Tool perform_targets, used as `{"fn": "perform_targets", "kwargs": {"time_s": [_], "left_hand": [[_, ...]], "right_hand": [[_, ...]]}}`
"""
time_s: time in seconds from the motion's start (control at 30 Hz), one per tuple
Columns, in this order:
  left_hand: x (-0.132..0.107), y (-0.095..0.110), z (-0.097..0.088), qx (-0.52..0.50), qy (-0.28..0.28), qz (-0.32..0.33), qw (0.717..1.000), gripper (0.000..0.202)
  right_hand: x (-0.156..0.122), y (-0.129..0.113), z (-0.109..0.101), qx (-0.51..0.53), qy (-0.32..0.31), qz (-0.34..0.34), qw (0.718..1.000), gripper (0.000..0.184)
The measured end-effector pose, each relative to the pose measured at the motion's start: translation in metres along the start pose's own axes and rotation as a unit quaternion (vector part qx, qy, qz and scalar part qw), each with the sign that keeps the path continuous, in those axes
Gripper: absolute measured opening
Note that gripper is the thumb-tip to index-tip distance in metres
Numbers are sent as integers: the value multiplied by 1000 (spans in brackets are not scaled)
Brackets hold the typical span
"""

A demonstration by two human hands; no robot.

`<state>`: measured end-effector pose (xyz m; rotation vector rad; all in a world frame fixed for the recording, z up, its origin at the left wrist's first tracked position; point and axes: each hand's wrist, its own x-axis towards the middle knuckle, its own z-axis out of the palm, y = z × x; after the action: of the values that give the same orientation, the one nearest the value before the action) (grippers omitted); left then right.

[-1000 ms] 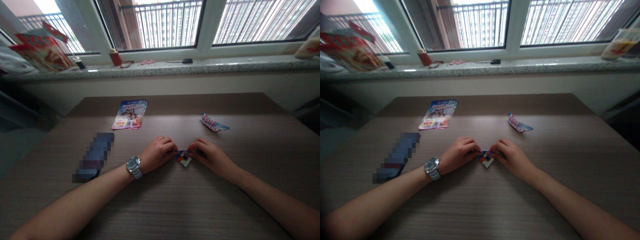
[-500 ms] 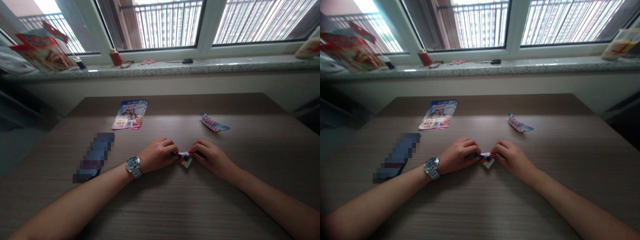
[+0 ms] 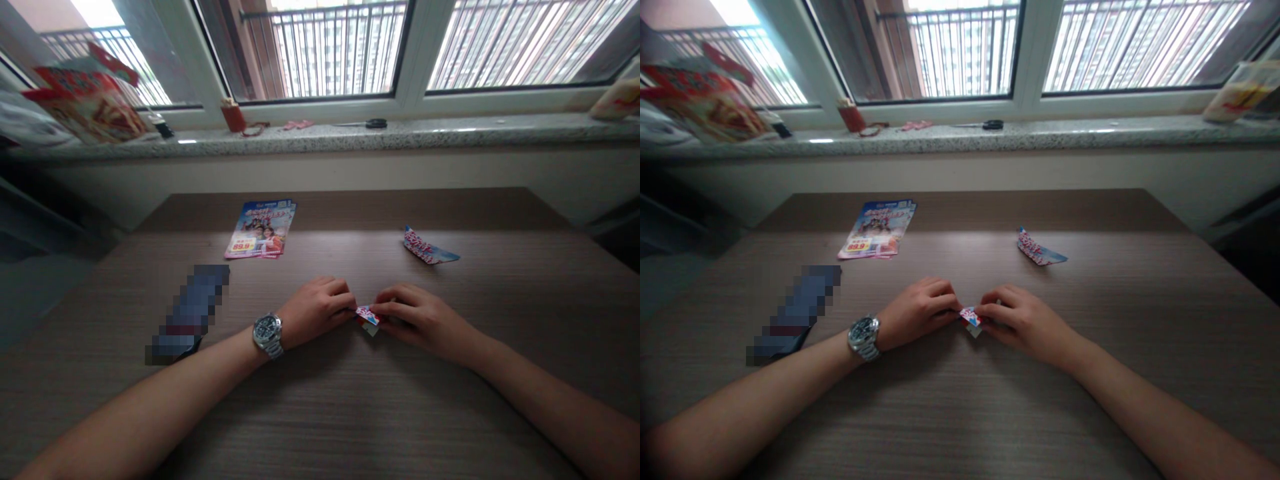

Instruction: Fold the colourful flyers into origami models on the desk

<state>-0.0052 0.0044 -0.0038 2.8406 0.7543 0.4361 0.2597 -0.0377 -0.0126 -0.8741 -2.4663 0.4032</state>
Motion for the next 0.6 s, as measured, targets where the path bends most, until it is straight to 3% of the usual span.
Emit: {"fn": "perform_targets", "kwargs": {"time_s": [0.3, 0.6], "left_hand": [[-2, -1, -4, 34, 16, 55, 998, 29], [-2, -1, -4, 36, 1, 65, 997, 30]], "right_hand": [[0, -3, -8, -8, -34, -8, 999, 30], [3, -5, 0, 61, 17, 48, 997, 21]]}}
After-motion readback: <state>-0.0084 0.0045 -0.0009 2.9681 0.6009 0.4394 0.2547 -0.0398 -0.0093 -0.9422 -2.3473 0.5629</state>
